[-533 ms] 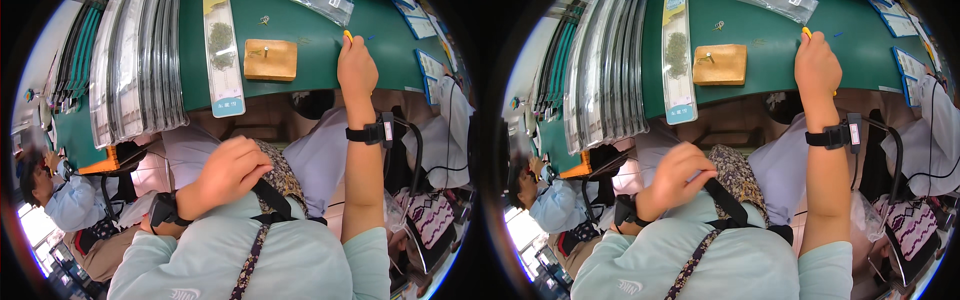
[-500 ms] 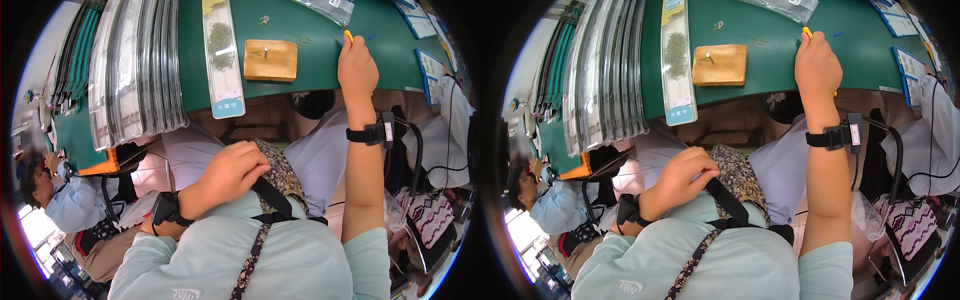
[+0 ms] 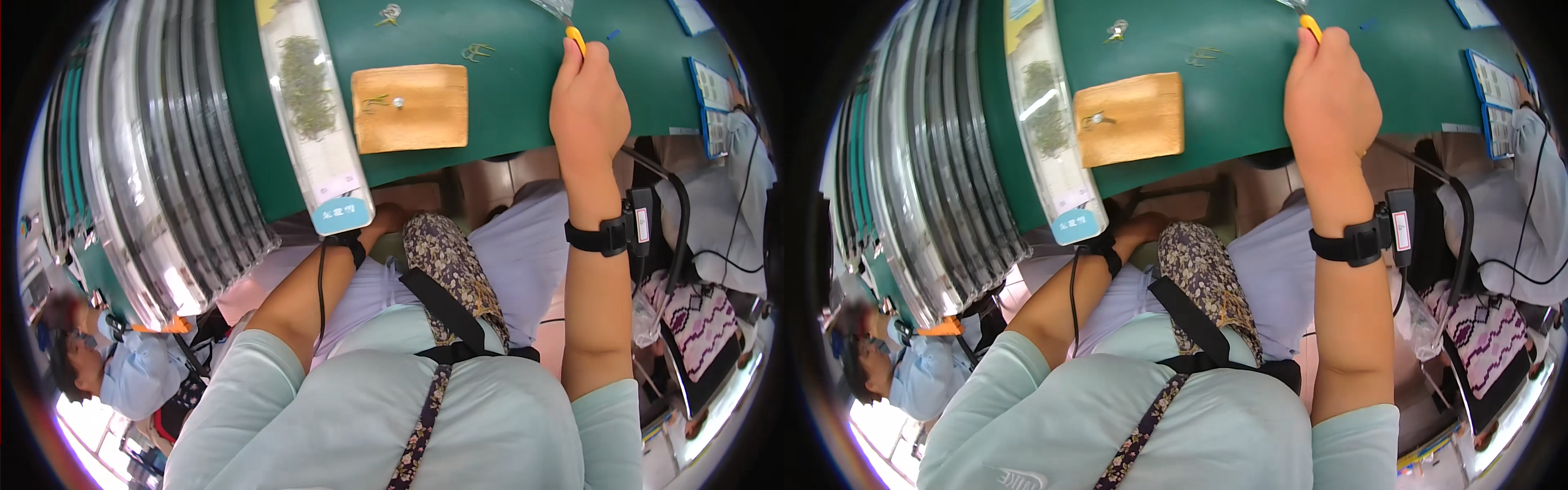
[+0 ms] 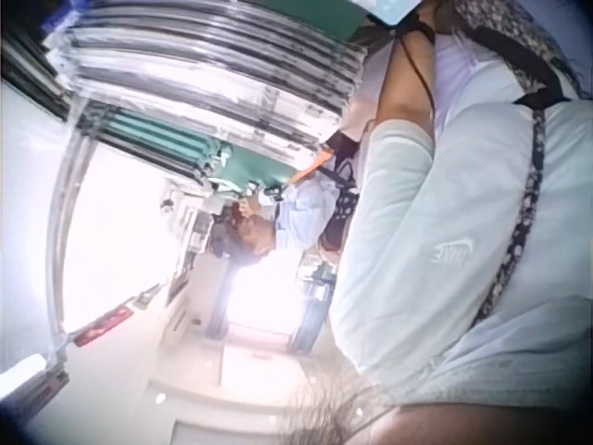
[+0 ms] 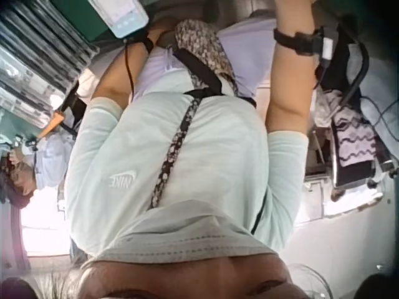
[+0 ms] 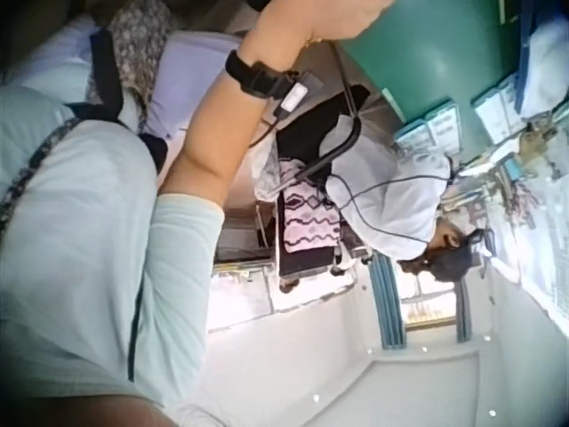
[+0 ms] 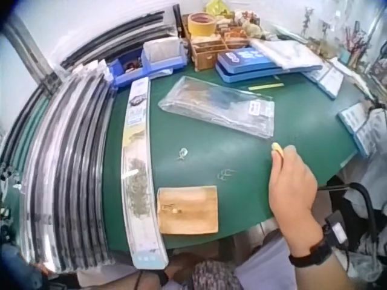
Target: Using a yellow utility knife to strip or trim small electrical wires/components.
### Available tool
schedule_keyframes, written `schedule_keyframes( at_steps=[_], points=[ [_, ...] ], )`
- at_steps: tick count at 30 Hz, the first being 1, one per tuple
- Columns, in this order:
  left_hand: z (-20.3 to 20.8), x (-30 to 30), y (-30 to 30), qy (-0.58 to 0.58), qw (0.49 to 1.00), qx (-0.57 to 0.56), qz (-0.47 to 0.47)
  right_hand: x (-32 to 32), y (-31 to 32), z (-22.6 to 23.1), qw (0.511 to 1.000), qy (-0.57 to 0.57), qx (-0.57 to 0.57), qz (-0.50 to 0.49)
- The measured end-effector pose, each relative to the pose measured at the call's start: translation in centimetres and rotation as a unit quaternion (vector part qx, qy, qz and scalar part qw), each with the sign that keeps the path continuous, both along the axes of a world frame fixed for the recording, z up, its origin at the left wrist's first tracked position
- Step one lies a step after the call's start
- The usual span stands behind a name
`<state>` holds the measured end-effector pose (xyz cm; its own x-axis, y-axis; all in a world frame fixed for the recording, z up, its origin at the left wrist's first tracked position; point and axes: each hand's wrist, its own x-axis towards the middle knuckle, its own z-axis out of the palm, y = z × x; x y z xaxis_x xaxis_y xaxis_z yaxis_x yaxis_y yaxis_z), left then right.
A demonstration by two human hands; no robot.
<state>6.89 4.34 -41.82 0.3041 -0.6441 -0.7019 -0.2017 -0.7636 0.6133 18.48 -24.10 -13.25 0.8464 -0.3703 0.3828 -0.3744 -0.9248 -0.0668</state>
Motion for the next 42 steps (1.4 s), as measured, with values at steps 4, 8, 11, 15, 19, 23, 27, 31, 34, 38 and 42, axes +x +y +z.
schedule_keyframes(
  at_steps=[4, 8, 11, 15, 19, 23, 27, 31, 34, 38, 42],
  points=[
    [4.1, 0.2, -2.1, 0.113, 0.982, 0.132, 0.077, 0.0, -0.1, -0.1, 0.999, 0.009, 0.046, -0.017],
    [4.4, -3.8, -1.3, 0.126, 0.982, 0.118, 0.078, 0.4, 0.6, 0.2, 1.000, -0.002, 0.027, -0.011],
    [5.0, -6.4, -0.8, 0.181, 0.971, 0.144, 0.054, 0.2, 1.0, 0.8, 0.999, -0.029, 0.028, 0.032],
    [5.6, -8.9, 0.5, 0.196, 0.962, 0.160, 0.098, 0.2, 1.1, 0.0, 0.998, -0.047, 0.042, 0.024],
    [5.3, -11.5, 1.4, 0.196, 0.959, 0.137, 0.150, 0.0, -0.3, -0.4, 0.998, -0.025, 0.050, 0.034],
    [3.6, -14.2, 0.3, 0.180, 0.968, 0.121, 0.125, -4.9, -1.3, 0.9, 0.996, -0.011, 0.071, 0.056],
    [3.5, -14.4, 0.4, 0.162, 0.969, 0.145, 0.119, -12.8, -3.4, -1.1, 0.994, 0.039, 0.075, 0.064],
    [3.7, -14.1, 0.2, 0.162, 0.966, 0.151, 0.134, -22.3, -3.1, -3.3, 0.956, 0.190, 0.203, -0.088],
    [3.6, -13.5, 0.1, 0.176, 0.959, 0.172, 0.138, -29.7, -2.9, -7.2, 0.925, 0.271, 0.220, -0.149],
    [2.2, -13.8, 0.8, 0.203, 0.949, 0.176, 0.165, -36.4, -2.5, -10.1, 0.912, 0.275, 0.220, -0.209],
    [-1.0, -13.2, 2.6, 0.050, 0.988, 0.082, 0.118, -40.5, -2.4, -11.5, 0.923, 0.186, 0.238, -0.237]
  ],
)
